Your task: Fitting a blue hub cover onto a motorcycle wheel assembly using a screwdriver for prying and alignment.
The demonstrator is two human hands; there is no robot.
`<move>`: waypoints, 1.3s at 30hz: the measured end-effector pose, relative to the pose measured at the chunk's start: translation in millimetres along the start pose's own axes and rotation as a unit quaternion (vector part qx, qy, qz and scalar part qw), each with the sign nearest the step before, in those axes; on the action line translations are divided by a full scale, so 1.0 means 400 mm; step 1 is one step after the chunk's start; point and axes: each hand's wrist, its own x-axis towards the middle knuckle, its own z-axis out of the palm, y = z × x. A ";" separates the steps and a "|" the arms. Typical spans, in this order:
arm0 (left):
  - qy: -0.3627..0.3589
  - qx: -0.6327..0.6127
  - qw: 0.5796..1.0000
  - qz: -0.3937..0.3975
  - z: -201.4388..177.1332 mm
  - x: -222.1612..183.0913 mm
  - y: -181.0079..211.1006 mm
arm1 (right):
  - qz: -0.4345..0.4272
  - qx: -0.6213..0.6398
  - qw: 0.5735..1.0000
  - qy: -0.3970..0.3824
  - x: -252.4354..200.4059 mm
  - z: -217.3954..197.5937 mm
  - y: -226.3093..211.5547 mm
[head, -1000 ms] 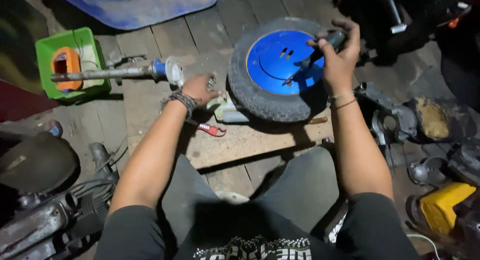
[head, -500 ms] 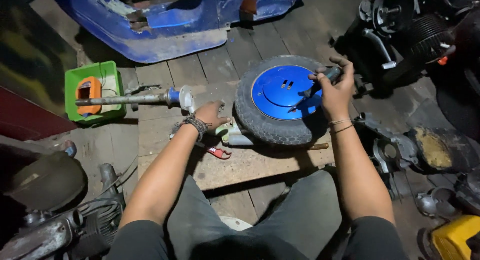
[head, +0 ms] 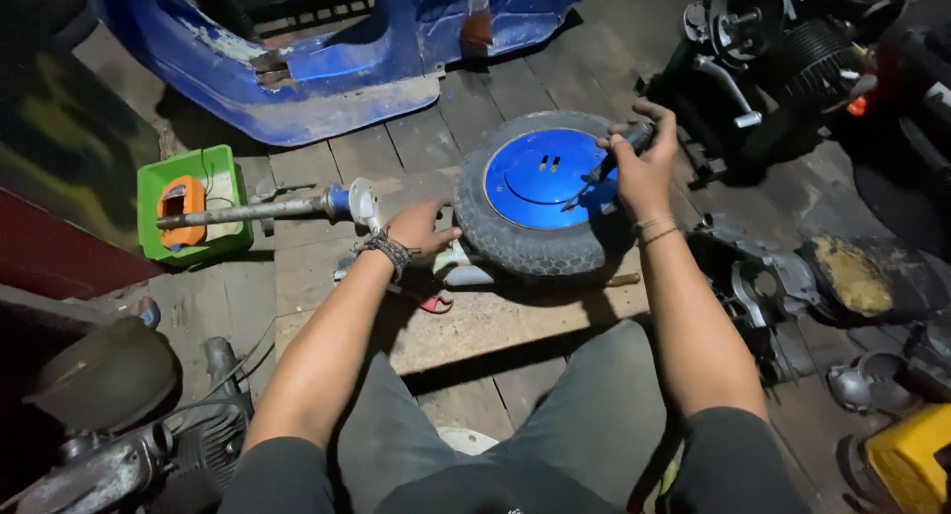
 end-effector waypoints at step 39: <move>0.209 0.009 0.960 0.184 0.115 0.087 0.392 | -0.036 -0.155 0.985 0.069 -0.080 -0.393 0.117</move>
